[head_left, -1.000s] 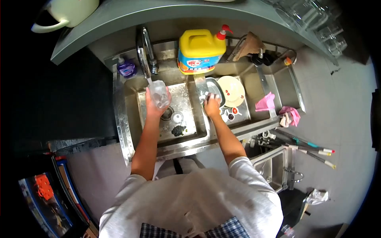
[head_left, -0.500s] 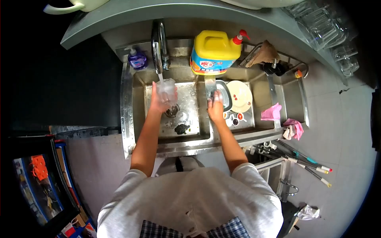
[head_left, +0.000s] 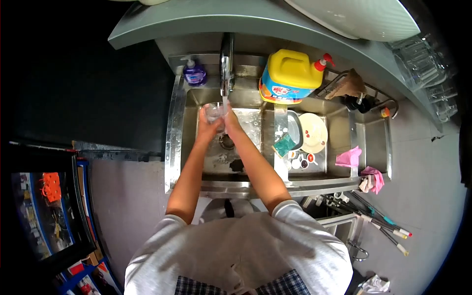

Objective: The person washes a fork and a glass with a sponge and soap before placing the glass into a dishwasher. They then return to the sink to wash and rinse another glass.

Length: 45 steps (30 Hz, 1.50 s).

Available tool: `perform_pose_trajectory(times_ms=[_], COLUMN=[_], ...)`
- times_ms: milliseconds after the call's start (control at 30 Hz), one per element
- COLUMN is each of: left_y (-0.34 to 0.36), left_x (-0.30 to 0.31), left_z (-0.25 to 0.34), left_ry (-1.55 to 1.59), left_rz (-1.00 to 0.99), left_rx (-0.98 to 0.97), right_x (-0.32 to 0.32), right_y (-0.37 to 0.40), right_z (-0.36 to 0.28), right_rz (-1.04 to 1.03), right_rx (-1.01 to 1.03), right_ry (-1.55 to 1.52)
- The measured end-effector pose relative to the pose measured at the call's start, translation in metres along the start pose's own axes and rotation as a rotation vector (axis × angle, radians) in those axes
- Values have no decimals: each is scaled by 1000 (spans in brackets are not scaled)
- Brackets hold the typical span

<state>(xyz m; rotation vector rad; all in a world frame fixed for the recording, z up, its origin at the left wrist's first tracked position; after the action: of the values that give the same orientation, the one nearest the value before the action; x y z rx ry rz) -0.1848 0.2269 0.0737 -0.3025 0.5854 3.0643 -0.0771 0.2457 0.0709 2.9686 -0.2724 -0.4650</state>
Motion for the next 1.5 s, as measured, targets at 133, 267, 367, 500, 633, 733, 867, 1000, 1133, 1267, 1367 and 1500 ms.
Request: perform_pose_trajectory(times_ms=[133,267,367,500,633,733,867,1000,1133,1267,1367,1500], left_y=[5,14,17,-9,12,-24,19,6,5,9,36,58], left_x=[10,3,-5,5,-9,-5,-18,-3,17,48,62,78], left_z=[-22,-34,-20,-9,39,-27,-5,-41,-57,-99,-100,-106], left_ry=[243,493,428,174,-284,239,286,5,45,-11,-64,-144], left_rz=[-91,-119,-28,122,105,-143,-125,-139,-72,-66,-21,-9], left_rx=[221,383,450,37,-231,119,494,411,479,529,610,578], right_x=[-28,-29,-3,-15,-3,12,18,38,30,61,62,84], right_y=[9,13,3,35,27,6,17,7,4,9,6,1], right_z=[-36,-38,3,-9,-3,26,9,24,61,88,128,159], right_rz=[-89,-194,-33,-271,-334,-245,-157,-10,-24,49,125,137], right_rx=[682,543,-144,-590,-598,-368,-140,-210,-220,-332,-396,-379], right_ry=[508,539,299,-428,-536,-404,-382,-429,-268,-241,-288,-402])
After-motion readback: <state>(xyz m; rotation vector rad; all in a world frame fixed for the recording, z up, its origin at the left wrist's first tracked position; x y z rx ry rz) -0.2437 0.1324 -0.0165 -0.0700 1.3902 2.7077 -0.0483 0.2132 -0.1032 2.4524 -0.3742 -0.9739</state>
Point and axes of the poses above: each hand's wrist, its own y-axis away from the middle knuckle, its own x-axis out of the back of the hand, z = x × y, the point moved 7 cm from there along -y, towards the middle knuckle, and after that the axes turned 15 degrees about x, right-handed, at the moved point
